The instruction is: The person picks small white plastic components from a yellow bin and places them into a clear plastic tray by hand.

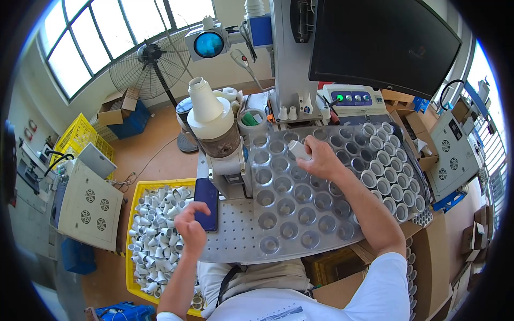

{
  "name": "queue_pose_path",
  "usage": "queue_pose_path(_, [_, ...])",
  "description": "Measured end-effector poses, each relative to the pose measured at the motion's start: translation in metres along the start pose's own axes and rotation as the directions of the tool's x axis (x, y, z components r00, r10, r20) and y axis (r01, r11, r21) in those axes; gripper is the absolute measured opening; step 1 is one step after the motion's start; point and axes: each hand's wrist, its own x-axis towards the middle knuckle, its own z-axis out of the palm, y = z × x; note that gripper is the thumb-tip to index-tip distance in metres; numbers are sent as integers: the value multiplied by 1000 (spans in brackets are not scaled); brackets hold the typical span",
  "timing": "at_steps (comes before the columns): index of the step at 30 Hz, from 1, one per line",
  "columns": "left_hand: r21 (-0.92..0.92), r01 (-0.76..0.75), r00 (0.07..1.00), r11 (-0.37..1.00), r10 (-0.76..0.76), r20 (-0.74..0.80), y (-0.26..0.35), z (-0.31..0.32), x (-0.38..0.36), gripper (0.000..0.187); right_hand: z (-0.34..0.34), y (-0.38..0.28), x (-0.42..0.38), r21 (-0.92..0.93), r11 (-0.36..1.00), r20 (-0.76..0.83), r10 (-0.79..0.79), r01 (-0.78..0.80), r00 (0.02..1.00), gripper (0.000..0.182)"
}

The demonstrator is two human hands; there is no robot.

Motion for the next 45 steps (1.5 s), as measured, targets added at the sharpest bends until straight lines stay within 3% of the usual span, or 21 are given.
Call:
queue_pose_path(4, [187, -82, 987, 979, 105, -119, 42, -24, 89, 33, -6, -4, 0, 10, 999, 25, 35, -36, 999, 38])
queue_pose_path(6, [170, -275, 941, 946, 301, -152, 62, -21, 140, 36, -14, -11, 3, 8, 999, 48, 52, -52, 997, 39])
queue_pose_path(8, [272, -237, 957, 933, 273, -101, 82, -10, 188, 37, -31, -32, 17, 56, 997, 71, 52, -56, 996, 40])
queue_pose_path(11, [62, -9, 989, 998, 18, -147, 97, 42, 230, 36, -52, -91, 46, 253, 964, -178, -39, 84, 983, 40])
queue_pose_path(13, [-456, 335, 942, 825, -288, 171, 107, 61, 238, 30, -54, -140, 64, 416, 878, -319, -106, 239, 942, 40])
queue_pose_path(14, [-461, 333, 943, 823, -288, 167, 110, 56, 233, 30, -50, -155, 73, 492, 810, -367, -140, 320, 920, 40])
queue_pose_path(15, [113, -41, 999, 993, 41, 6, 114, 42, 221, 29, -40, -167, 82, 493, 810, -366, -140, 319, 920, 40])
queue_pose_path(16, [667, -343, 915, 662, 397, 76, 117, 25, 210, 29, -28, -176, 91, 436, 805, -402, -226, 402, 887, 40])
queue_pose_path(17, [266, -377, 926, 887, 367, 89, 117, 3, 203, 29, -18, -181, 95, 380, 791, -431, -307, 479, 848, 40])
queue_pose_path(19, [257, -326, 937, 910, 347, -37, 117, -38, 174, 28, -1, -186, 94, 402, 822, -337, -277, 403, 900, 41])
queue_pose_path(22, [434, -38, 961, 900, 153, -231, 58, -115, 133, 28, 4, -177, 89, 398, 840, -267, -277, 368, 923, 42])
queue_pose_path(25, [401, 215, 916, 890, -41, -400, -44, -218, 96, 29, -21, -130, 75, 256, 784, -424, -435, 566, 794, 38])
queue_pose_path(26, [578, 220, 927, 786, 17, -376, -88, -273, 81, 30, -42, -106, 63, 227, 829, -420, -391, 512, 819, 38])
queue_pose_path(27, [487, 296, 904, 822, -77, -420, -113, -306, 66, 31, -67, -85, 47, 151, 925, -283, -298, 349, 912, 36])
queue_pose_path(28, [687, 321, 935, 651, -106, -337, -121, -327, 52, 32, -91, -63, 32, 57, 981, -151, -176, 186, 973, 33])
queue_pose_path(30, [536, 358, 906, 765, -146, -396, -111, -313, 27, 32, -128, -16, 7, -185, 967, -7, 175, -173, 985, 35])
queue_pose_path(34, [435, 90, 967, 896, 26, -255, -82, -193, -2, 34, -150, 68, -45, -623, 730, 131, 451, -281, 883, 58])
queue_pose_path(35, [370, -41, 984, 928, 103, -149, -77, -162, -8, 37, -151, 78, -56, -630, 726, 170, 476, -276, 863, 61])
queue_pose_path(38, [276, -20, 997, 961, -2, 81, -32, -67, -27, 47, -155, 94, -70, -603, 749, 284, 524, -275, 803, 66])
queue_pose_path(41, [41, -104, 950, 994, 87, 300, -30, -8, -38, 28, -154, 100, -76, -591, 781, 354, 476, -203, 805, 65])
queue_pose_path(45, [77, -56, 921, 995, 22, 389, -38, 23, -56, 26, -143, 78, -64, -670, 730, 417, 523, -137, 743, 65])
